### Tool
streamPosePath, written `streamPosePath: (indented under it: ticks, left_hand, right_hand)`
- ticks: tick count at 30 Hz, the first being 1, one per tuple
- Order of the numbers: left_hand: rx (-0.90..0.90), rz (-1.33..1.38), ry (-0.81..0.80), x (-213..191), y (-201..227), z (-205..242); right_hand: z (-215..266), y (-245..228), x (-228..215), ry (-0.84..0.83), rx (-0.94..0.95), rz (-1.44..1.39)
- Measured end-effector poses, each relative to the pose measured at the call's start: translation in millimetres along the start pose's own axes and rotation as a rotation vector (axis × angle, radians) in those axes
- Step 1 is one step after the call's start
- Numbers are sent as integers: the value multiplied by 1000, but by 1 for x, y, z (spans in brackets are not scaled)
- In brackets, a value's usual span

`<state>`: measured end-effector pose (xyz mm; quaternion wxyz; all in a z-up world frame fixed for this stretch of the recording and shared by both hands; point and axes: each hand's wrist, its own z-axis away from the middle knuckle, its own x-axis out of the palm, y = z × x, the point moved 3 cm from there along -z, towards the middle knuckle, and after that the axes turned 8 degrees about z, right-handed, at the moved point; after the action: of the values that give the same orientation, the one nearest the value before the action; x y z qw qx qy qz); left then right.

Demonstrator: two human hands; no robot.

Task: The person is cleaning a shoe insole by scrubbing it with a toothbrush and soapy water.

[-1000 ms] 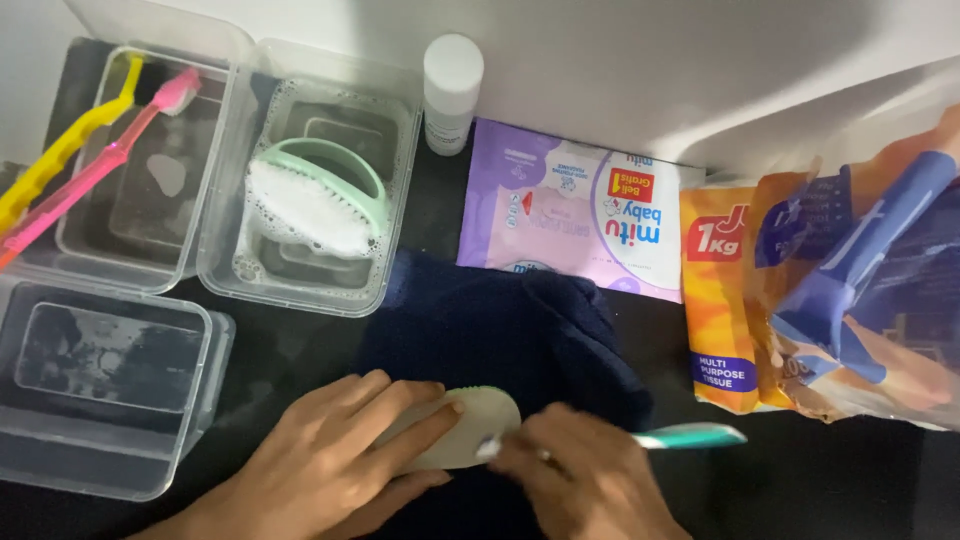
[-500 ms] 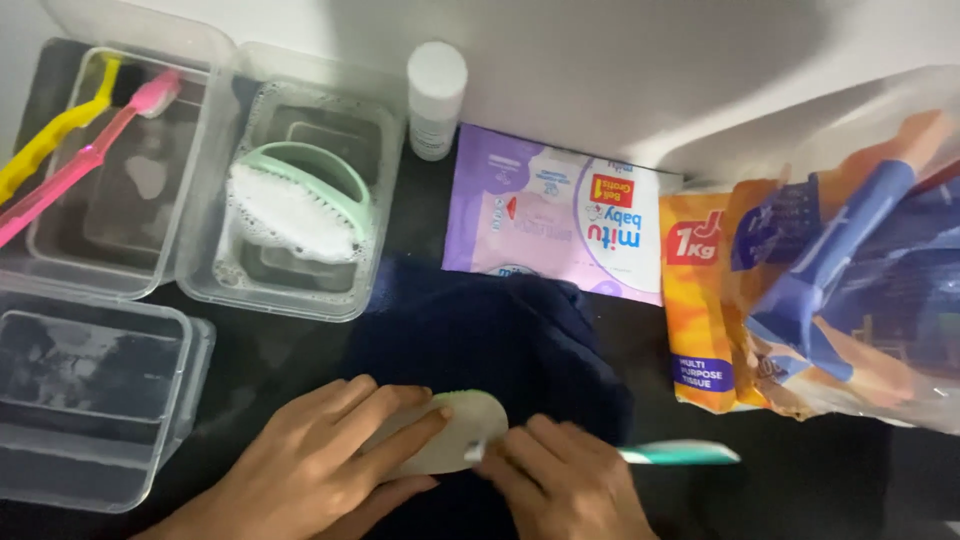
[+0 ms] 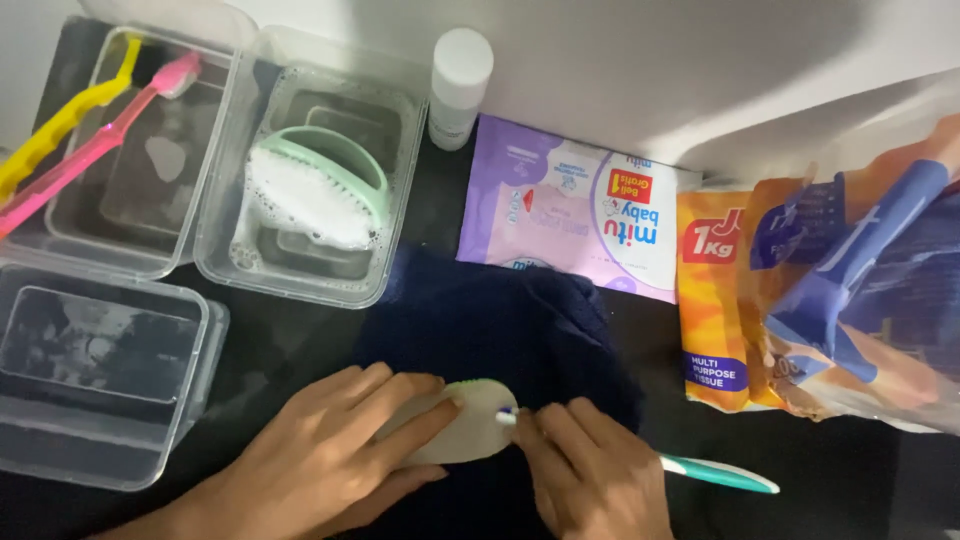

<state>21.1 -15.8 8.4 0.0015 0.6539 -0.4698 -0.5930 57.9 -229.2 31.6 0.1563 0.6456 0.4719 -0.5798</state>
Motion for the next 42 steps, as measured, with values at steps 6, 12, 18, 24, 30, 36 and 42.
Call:
streamPosePath:
  ticks: [6,12,18,24,30,36,42]
  left_hand:
    - [10,-34,6,-2,2,-3]
    - [-8,6,-15,-2,-2,-3]
    - [-12,30,-11,-3,-1,-4]
    - [-43,50,-38,-3,-3,-4]
    - [-25,68,-36,-3,-3,-3]
    - [-51,37,33,1,-6,-7]
    - [-139,51,69,2,-3,-7]
  right_hand:
    - [-1,-3,5,-85,-3,-71]
    - [11,4,13,-85,-33,-171]
    - [2,4,6,-113,103,-49]
    - [-1,-1,2,-49,5,-12]
    - [0,-9,12,-149,5,-32]
    - [-10,-2,-5,20,36,-91]
    - [24,23,2,-86,180,-14]
